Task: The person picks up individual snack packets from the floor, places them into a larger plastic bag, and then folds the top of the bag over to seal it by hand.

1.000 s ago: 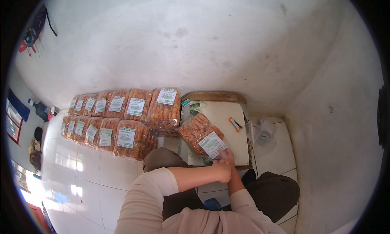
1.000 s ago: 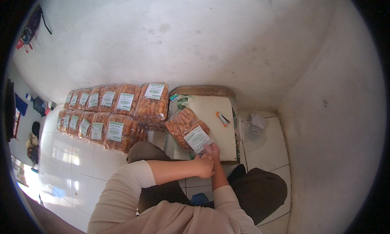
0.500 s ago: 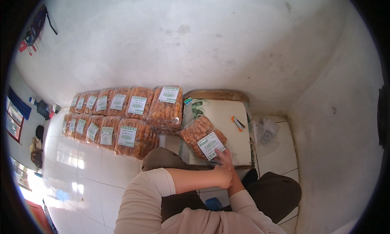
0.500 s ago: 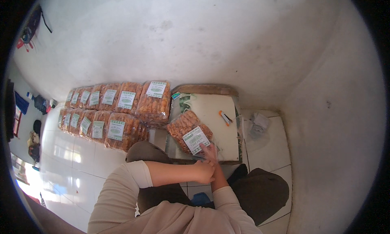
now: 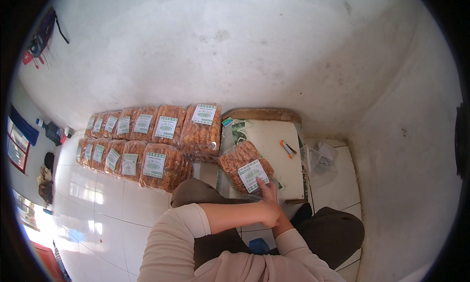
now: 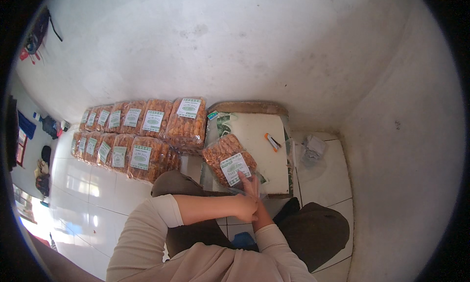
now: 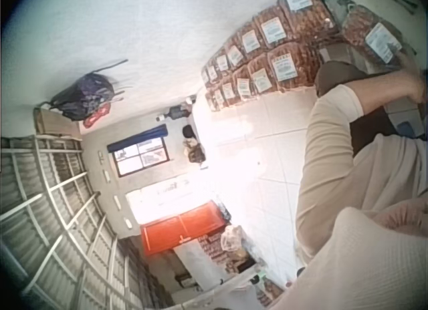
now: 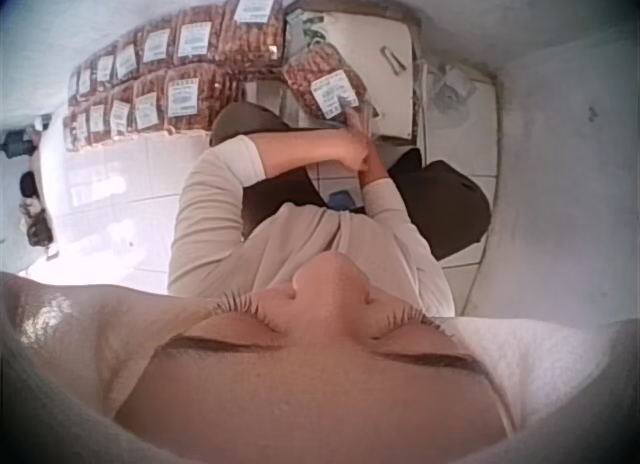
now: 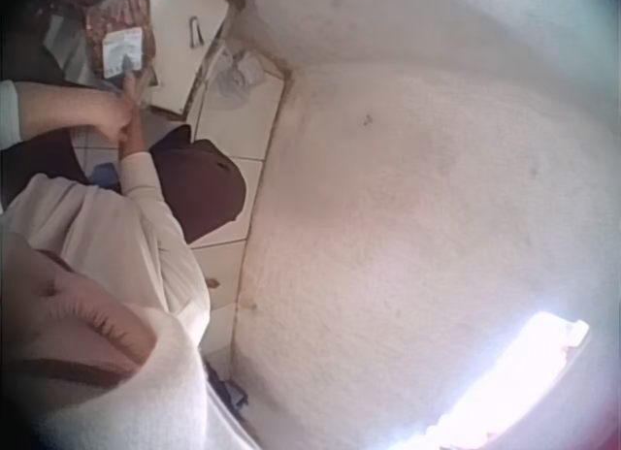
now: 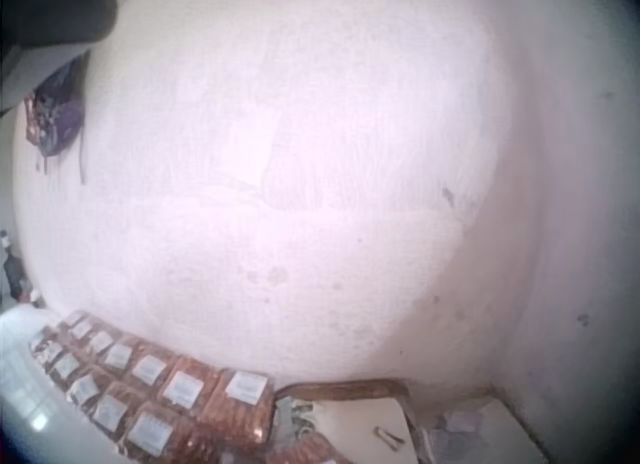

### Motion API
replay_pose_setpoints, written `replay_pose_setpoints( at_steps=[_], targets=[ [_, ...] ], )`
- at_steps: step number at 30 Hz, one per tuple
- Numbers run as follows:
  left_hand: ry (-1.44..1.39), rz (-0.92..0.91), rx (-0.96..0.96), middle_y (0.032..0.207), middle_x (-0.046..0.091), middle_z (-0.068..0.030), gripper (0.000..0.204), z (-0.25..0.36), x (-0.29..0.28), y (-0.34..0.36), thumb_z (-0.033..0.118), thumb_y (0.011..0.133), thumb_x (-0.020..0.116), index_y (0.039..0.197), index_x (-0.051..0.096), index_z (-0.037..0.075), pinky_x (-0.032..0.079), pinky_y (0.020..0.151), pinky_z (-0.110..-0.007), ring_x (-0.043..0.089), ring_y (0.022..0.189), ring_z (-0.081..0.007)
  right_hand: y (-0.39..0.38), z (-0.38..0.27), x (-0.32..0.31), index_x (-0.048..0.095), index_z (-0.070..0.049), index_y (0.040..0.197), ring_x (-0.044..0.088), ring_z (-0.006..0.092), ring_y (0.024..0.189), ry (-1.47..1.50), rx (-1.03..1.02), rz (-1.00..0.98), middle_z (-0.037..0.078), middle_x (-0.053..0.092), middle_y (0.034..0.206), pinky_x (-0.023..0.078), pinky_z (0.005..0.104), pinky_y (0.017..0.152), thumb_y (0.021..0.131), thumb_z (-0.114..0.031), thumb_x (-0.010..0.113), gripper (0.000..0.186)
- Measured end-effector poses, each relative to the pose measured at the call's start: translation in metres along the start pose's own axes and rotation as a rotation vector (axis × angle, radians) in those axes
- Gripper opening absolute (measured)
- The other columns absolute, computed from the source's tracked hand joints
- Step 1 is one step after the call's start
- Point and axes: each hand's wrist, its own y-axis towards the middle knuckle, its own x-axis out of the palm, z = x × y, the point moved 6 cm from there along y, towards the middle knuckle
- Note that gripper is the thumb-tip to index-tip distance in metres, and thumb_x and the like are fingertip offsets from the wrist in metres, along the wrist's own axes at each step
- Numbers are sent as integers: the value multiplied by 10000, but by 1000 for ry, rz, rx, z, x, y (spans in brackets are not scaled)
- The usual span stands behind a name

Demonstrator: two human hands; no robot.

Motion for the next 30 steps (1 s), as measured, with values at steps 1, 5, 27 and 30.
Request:
replay_pose_setpoints(
  at_steps=[1, 5, 27, 30],
  targets=[
    [-27, -28, 5, 1224, 450, -318, 607, -3, -2, 1, 404, 827, 521, 1210, 470, -63, 432, 861, -473, 495, 1101, -410, -3, -5, 3, 558, 89, 992, 600, 226, 764, 65, -26, -27, 172, 620, 873, 478, 358, 647, 694, -407, 734, 605],
    [-165, 250, 85, 1213, 499, -265, 532, -30, -50, 22, 385, 850, 482, 1273, 461, 64, 413, 906, -446, 488, 1128, -385, 28, 38, -27, 574, 39, 985, 563, 140, 687, 186, -277, 90, 76, 616, 841, 460, 274, 604, 727, -314, 738, 466],
    [-591, 823, -591, 1075, 597, -226, 871, -264, -32, -8, 498, 640, 718, 1337, 362, 115, 463, 858, -386, 588, 987, -344, 17, 1, -2, 601, 5, 904, 490, 69, 543, 128, 140, -122, 14, 609, 734, 387, 198, 493, 766, -154, 716, 240],
    [-581, 861, -602, 1060, 612, -194, 777, -267, -30, -5, 466, 632, 727, 1271, 428, 142, 465, 859, -395, 590, 987, -330, 23, 13, -4, 601, 14, 889, 501, 78, 541, 73, 114, -57, 27, 603, 717, 383, 207, 483, 771, -167, 714, 244]
  ],
)
